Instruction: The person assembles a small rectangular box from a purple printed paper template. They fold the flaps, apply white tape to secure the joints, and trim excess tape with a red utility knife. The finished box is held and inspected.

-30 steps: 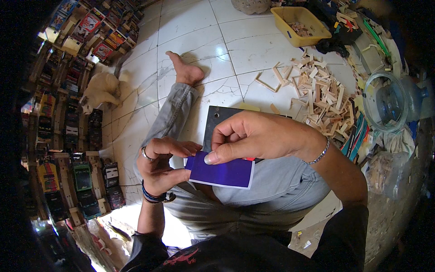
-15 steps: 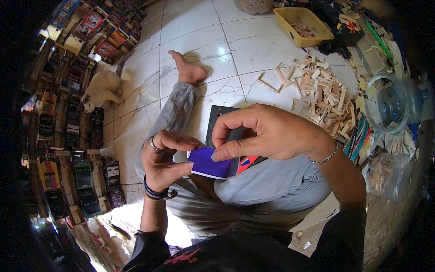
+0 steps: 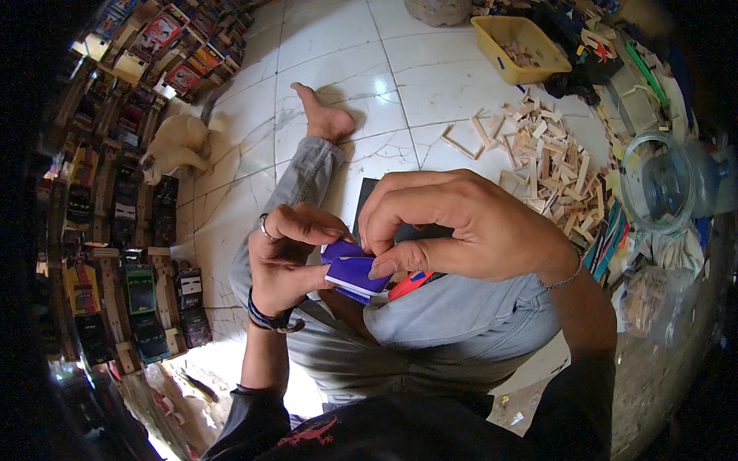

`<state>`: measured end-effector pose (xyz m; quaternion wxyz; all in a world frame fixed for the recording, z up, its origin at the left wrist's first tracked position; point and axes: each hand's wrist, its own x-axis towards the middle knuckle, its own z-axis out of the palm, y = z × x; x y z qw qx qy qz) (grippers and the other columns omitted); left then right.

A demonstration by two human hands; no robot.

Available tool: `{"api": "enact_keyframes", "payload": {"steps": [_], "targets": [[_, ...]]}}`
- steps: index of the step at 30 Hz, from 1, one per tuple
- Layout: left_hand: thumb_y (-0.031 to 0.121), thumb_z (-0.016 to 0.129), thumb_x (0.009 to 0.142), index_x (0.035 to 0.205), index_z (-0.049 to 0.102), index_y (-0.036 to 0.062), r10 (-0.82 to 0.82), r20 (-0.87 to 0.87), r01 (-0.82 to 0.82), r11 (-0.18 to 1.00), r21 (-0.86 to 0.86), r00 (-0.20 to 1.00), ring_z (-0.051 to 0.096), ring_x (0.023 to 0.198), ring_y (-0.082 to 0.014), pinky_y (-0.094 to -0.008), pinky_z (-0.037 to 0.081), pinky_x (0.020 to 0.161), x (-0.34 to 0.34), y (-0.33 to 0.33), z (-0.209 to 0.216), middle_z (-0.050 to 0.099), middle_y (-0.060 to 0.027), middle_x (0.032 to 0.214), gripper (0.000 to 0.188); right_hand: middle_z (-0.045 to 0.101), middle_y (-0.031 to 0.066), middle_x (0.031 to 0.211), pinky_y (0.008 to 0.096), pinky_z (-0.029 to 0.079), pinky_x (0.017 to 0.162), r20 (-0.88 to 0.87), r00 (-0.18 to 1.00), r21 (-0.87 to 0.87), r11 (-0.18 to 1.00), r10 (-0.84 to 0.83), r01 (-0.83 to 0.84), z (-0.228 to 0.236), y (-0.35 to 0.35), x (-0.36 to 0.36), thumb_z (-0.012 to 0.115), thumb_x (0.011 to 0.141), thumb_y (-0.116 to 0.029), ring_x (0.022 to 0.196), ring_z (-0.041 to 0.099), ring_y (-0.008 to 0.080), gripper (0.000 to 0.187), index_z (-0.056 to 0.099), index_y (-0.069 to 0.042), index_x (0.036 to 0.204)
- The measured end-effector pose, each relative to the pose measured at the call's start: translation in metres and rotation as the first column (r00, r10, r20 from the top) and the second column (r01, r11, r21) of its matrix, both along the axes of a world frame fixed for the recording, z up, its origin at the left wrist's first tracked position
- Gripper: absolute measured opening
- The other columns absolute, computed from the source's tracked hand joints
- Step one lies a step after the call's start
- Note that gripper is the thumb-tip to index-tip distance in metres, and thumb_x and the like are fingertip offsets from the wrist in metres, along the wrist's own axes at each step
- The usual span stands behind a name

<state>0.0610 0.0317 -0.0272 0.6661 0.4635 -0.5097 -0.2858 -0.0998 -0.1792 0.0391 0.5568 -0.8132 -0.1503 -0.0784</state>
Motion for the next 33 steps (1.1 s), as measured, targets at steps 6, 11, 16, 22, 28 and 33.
{"api": "enact_keyframes", "payload": {"steps": [6, 11, 16, 22, 28, 33], "targets": [[0.0, 0.09, 0.076, 0.1, 0.066, 0.0007, 0.099, -0.107, -0.098, 0.995, 0.012, 0.989, 0.072, 0.103, -0.0249, -0.0349, 0.058, 0.087, 0.002, 0.001, -0.004, 0.073, -0.0179, 0.106, 0.035, 0.069, 0.0113, 0.094, 0.0321, 0.054, 0.077, 0.174, 0.979, 0.097, 0.992, -0.102, 0.086, 0.014, -0.005, -0.01, 0.081, 0.087, -0.009, 0.085, 0.068, 0.0222, 0.019, 0.063, -0.003, 0.092], [0.004, 0.092, 0.075, 0.1, 0.066, 0.0017, 0.124, 0.072, -0.126, 0.992, 0.024, 0.99, 0.074, 0.1, -0.0248, -0.0341, 0.058, 0.086, -0.001, 0.009, 0.009, 0.075, -0.0163, 0.103, 0.035, 0.068, 0.0063, 0.106, 0.0261, 0.052, 0.076, -0.233, 0.967, 0.316, 0.932, -0.103, 0.175, 0.001, 0.006, -0.006, 0.074, 0.097, -0.014, 0.093, 0.061, 0.0083, 0.015, 0.064, -0.003, 0.098], [0.006, 0.091, 0.075, 0.101, 0.068, 0.0023, 0.092, 0.13, -0.096, 0.995, 0.026, 0.987, 0.075, 0.099, -0.0239, -0.0336, 0.058, 0.087, -0.002, 0.006, 0.02, 0.076, -0.0141, 0.1, 0.035, 0.067, -0.0032, 0.097, 0.0189, 0.047, 0.068, -0.548, 0.834, 0.408, 0.89, 0.06, 0.204, -0.008, 0.002, -0.003, 0.073, 0.099, -0.025, 0.082, 0.057, 0.0013, 0.022, 0.07, -0.004, 0.106], [0.008, 0.09, 0.078, 0.105, 0.067, 0.0012, 0.083, 0.116, -0.088, 0.995, 0.04, 0.99, 0.074, 0.101, -0.0231, -0.0337, 0.057, 0.09, -0.002, 0.004, 0.018, 0.076, -0.0133, 0.102, 0.036, 0.065, -0.0075, 0.086, 0.0166, 0.043, 0.063, -0.59, 0.805, 0.405, 0.885, 0.062, 0.229, -0.007, 0.007, 0.0, 0.074, 0.099, -0.031, 0.075, 0.055, -0.0009, 0.024, 0.071, -0.007, 0.103], [0.006, 0.089, 0.079, 0.109, 0.064, 0.0005, 0.066, 0.044, -0.068, 0.997, 0.044, 0.997, 0.073, 0.102, -0.0231, -0.0347, 0.056, 0.093, -0.004, 0.004, 0.015, 0.074, -0.0139, 0.106, 0.04, 0.065, -0.0063, 0.095, 0.0207, 0.044, 0.082, -0.675, 0.736, 0.351, 0.899, 0.048, 0.263, 0.002, 0.005, -0.002, 0.071, 0.098, -0.012, 0.09, 0.055, 0.0021, 0.01, 0.067, -0.004, 0.1], [0.006, 0.089, 0.079, 0.109, 0.064, 0.0003, 0.065, 0.082, -0.066, 0.998, 0.009, 0.995, 0.073, 0.103, -0.0239, -0.0356, 0.056, 0.093, -0.002, 0.003, 0.015, 0.074, -0.0146, 0.106, 0.039, 0.065, -0.0065, 0.094, 0.0202, 0.043, 0.082, -0.663, 0.747, 0.372, 0.888, 0.052, 0.269, 0.002, 0.005, 0.0, 0.072, 0.097, -0.013, 0.09, 0.056, 0.0018, 0.011, 0.068, -0.004, 0.099]]}}
